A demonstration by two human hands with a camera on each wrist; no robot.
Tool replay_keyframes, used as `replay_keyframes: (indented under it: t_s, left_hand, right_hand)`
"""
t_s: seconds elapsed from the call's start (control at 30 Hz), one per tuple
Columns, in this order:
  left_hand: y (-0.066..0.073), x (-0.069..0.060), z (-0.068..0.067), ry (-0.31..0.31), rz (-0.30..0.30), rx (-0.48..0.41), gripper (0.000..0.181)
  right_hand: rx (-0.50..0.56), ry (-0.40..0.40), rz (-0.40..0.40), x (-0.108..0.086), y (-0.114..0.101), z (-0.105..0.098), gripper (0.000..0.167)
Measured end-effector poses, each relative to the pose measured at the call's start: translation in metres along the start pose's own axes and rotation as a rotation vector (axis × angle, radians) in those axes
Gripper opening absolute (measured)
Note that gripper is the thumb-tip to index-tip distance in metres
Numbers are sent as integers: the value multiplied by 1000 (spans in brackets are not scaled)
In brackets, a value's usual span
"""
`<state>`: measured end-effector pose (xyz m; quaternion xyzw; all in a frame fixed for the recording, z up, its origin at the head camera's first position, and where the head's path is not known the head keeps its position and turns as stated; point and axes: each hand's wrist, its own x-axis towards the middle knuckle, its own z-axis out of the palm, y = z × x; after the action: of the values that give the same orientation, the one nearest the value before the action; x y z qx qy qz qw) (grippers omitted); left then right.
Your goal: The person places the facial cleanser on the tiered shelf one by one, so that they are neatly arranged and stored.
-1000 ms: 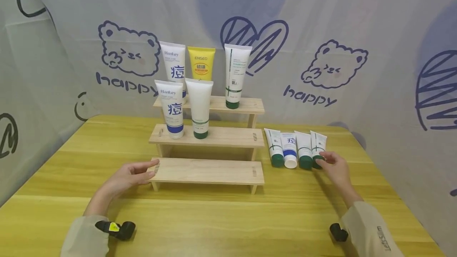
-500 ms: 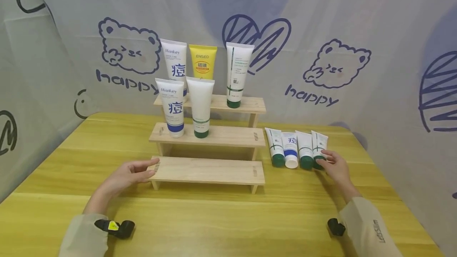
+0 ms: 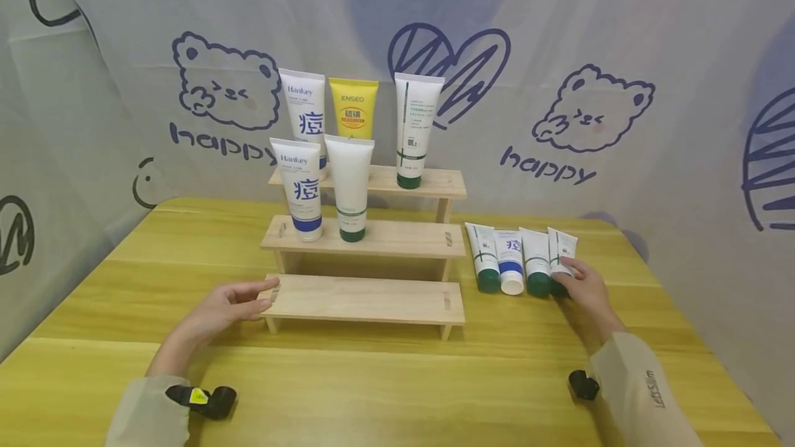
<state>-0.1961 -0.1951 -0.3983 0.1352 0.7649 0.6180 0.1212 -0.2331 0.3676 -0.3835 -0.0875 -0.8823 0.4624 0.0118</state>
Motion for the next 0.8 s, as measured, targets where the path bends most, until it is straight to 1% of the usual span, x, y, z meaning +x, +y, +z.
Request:
replay_keyframes:
  t_s: [0.1,0.27,0.47,0.57,0.7,0.8]
  left_hand:
    - [1,0,0,2,3,0,49]
    - [2,0,0,5,-4,2,49]
    - [3,0,-1,3,-2,9,49]
    - [3,0,-1,3,-1,12,49]
    - [3,0,-1,3,4,15,50]
    - [1,-1,0,1,0,6,50]
  right_hand:
    - [-15,-14,-10,2,-1,0,59]
    - [-14,-23,4,7,2,0,57]
    - [25,19,1,8,3,0,54]
    - [25,40,7,8,1,1,52]
    - [15,79,52,7,-1,2,49]
    - [17,91,85,7,0,2,49]
